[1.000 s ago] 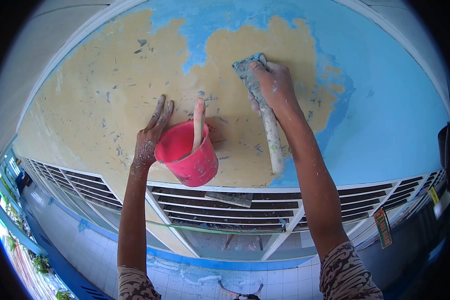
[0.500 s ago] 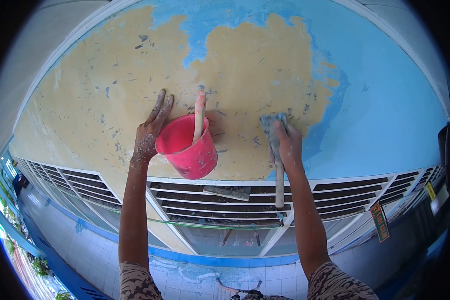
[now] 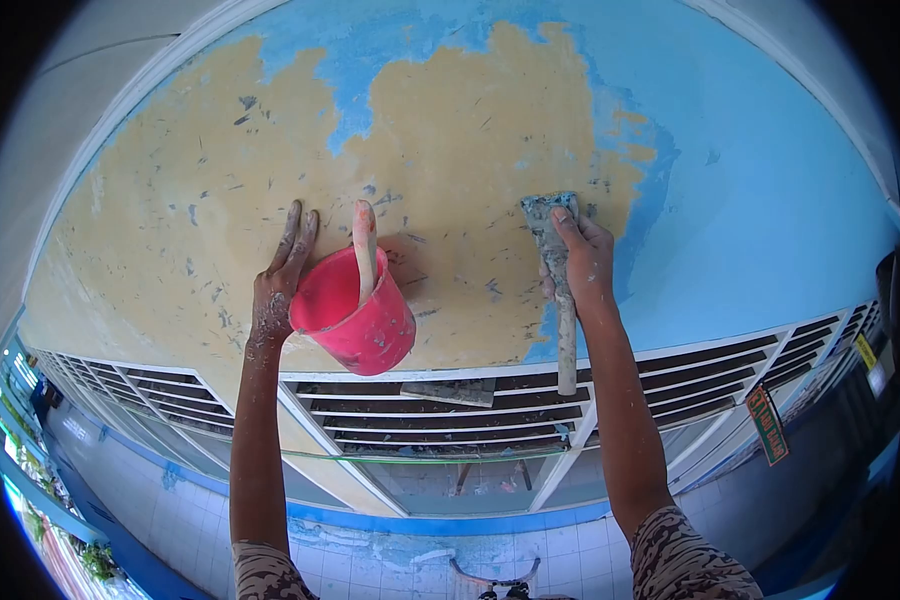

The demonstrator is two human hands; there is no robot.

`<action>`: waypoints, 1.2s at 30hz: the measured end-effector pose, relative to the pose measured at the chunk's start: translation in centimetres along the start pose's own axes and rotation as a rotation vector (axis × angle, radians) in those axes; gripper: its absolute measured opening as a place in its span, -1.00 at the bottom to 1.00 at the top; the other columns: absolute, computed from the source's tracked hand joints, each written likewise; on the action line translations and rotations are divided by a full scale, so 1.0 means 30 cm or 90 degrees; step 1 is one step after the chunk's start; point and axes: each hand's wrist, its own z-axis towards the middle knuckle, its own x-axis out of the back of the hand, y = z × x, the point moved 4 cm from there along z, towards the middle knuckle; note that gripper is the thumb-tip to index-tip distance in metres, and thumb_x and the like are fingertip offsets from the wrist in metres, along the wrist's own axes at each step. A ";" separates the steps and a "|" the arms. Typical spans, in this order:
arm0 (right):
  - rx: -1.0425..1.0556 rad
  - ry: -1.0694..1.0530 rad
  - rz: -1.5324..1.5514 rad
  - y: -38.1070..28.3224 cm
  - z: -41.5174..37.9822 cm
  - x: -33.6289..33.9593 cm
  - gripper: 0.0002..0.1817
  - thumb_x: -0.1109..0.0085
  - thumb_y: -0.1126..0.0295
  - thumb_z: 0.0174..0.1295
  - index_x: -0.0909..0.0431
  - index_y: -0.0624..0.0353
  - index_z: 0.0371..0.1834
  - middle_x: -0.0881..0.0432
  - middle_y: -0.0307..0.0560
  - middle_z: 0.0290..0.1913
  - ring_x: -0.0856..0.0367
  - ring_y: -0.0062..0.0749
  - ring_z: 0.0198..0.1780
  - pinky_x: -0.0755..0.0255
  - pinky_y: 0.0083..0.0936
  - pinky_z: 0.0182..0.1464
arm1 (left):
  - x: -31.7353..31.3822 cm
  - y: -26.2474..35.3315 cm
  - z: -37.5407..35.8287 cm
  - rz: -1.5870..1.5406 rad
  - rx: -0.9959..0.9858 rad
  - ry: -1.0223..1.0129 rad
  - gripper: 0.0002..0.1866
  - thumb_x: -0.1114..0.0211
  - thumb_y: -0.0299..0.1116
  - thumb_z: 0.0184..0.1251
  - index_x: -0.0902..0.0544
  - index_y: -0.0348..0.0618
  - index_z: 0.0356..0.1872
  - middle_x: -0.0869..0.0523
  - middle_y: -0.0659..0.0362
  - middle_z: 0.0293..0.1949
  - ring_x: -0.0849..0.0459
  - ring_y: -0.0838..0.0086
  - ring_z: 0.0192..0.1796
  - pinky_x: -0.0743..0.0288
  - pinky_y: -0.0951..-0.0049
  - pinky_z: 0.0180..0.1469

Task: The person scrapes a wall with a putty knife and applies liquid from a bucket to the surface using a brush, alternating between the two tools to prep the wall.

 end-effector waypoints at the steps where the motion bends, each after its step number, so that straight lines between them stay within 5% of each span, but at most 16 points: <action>1: 0.002 -0.001 0.002 -0.042 0.019 -0.018 -0.59 -0.20 0.11 0.52 -0.63 0.31 -0.28 -0.57 -0.08 -0.63 -0.50 -0.38 -0.77 -0.32 -0.38 -0.76 | -0.002 -0.004 0.005 0.000 0.001 -0.001 -0.02 -0.60 -0.23 0.19 -0.28 -0.08 0.62 -0.19 -0.07 0.65 -0.56 0.08 0.45 -0.70 0.19 0.29; 5: -0.014 -0.023 -0.025 -0.182 0.114 -0.065 -0.63 -0.25 0.17 0.50 -0.64 0.31 -0.27 -0.58 -0.06 -0.62 -0.51 -0.36 -0.76 -0.30 -0.36 -0.77 | -0.002 0.012 0.006 0.009 -0.011 -0.003 -0.02 -0.59 -0.21 0.20 -0.27 -0.08 0.63 -0.19 -0.08 0.65 -0.56 0.08 0.44 -0.70 0.19 0.29; 7: -0.009 -0.026 -0.003 -0.169 0.104 -0.050 -0.65 -0.27 0.18 0.48 -0.64 0.31 -0.28 -0.59 -0.05 -0.63 -0.50 -0.35 -0.77 -0.30 -0.35 -0.77 | 0.007 0.018 0.001 -0.034 0.008 0.031 -0.12 -0.42 -0.26 0.28 -0.28 0.29 0.65 -0.22 0.17 0.67 -0.63 0.01 0.36 -0.67 0.05 0.28; 11: -0.040 0.029 0.005 -0.071 0.038 0.044 -0.66 -0.30 0.19 0.46 -0.67 0.30 -0.27 -0.59 -0.05 -0.63 -0.51 -0.33 -0.77 -0.30 -0.34 -0.78 | 0.005 0.009 -0.003 -0.041 0.023 0.034 -0.12 -0.42 -0.27 0.27 -0.28 0.29 0.64 -0.21 0.18 0.67 -0.63 0.01 0.36 -0.67 0.06 0.29; 13: -0.057 0.029 -0.005 -0.090 0.042 0.051 -0.65 -0.31 0.17 0.46 -0.68 0.31 -0.26 -0.59 -0.05 -0.62 -0.53 -0.33 -0.75 -0.30 -0.34 -0.78 | 0.001 0.003 0.006 0.006 0.009 -0.016 0.01 -0.59 -0.18 0.20 -0.22 -0.05 0.65 -0.18 -0.09 0.65 -0.57 0.09 0.44 -0.70 0.18 0.30; 36: 0.006 -0.012 0.002 -0.158 0.117 -0.016 -0.65 -0.26 0.17 0.50 -0.69 0.30 -0.23 -0.61 -0.08 -0.61 -0.49 -0.40 -0.78 -0.37 -0.33 -0.75 | -0.007 0.006 0.010 -0.006 0.006 -0.019 0.03 -0.60 -0.19 0.21 -0.20 -0.02 0.66 -0.15 -0.08 0.67 -0.53 0.07 0.47 -0.69 0.16 0.32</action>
